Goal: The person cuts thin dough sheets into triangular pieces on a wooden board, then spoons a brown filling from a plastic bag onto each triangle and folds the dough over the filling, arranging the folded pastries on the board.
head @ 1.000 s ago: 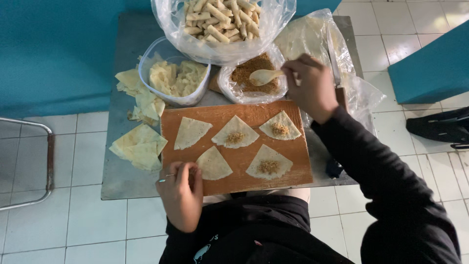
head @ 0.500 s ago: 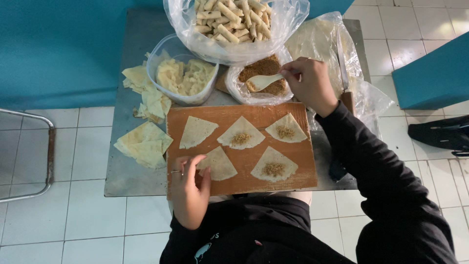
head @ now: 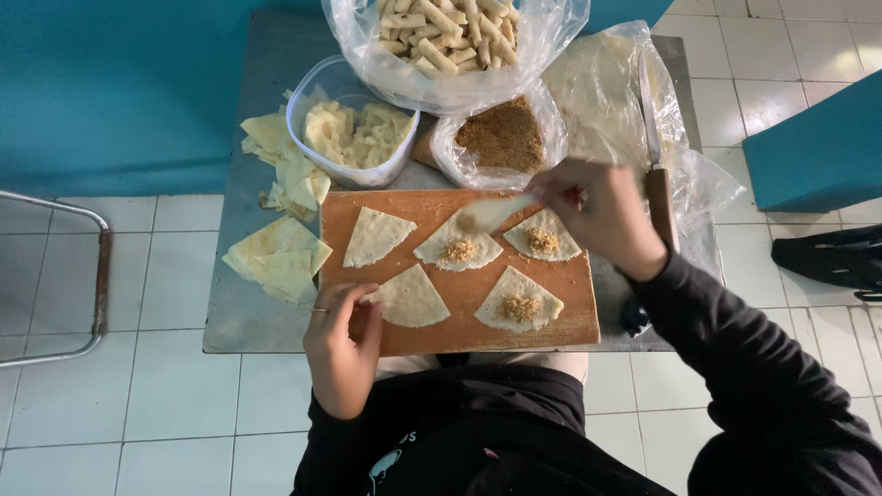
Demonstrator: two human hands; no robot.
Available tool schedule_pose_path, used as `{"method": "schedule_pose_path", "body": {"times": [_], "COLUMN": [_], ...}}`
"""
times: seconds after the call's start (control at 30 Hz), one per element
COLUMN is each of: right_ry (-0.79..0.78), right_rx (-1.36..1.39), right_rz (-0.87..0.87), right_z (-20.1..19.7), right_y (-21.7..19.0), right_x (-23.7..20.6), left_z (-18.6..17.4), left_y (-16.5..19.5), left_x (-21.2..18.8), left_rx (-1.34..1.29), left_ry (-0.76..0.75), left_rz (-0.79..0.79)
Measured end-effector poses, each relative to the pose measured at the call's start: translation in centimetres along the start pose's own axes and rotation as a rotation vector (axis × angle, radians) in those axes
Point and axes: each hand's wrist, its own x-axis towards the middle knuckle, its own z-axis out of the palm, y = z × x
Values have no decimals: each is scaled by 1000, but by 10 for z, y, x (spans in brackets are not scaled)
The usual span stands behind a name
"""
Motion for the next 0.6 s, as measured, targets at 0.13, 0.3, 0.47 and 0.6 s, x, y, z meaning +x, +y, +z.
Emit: {"method": "schedule_pose_path", "body": {"times": [0.13, 0.3, 0.47, 0.6], "right_ry": [-86, -96, 12, 31], "right_rx": [76, 93, -74, -217], "right_rz": [-44, -149, -429, -598], "right_z": [20, 42, 50, 51], "right_y": [-38, -67, -82, -90], "right_x": [-13, -16, -25, -34], "left_z": [1, -2, -6, -4], "left_y": [2, 5, 5, 5], "left_x": [-1, -3, -3, -4], "left_rx": [-10, -30, -54, -56], "left_ry": [23, 38, 17, 5], "left_rz": [-3, -26, 25, 22]}}
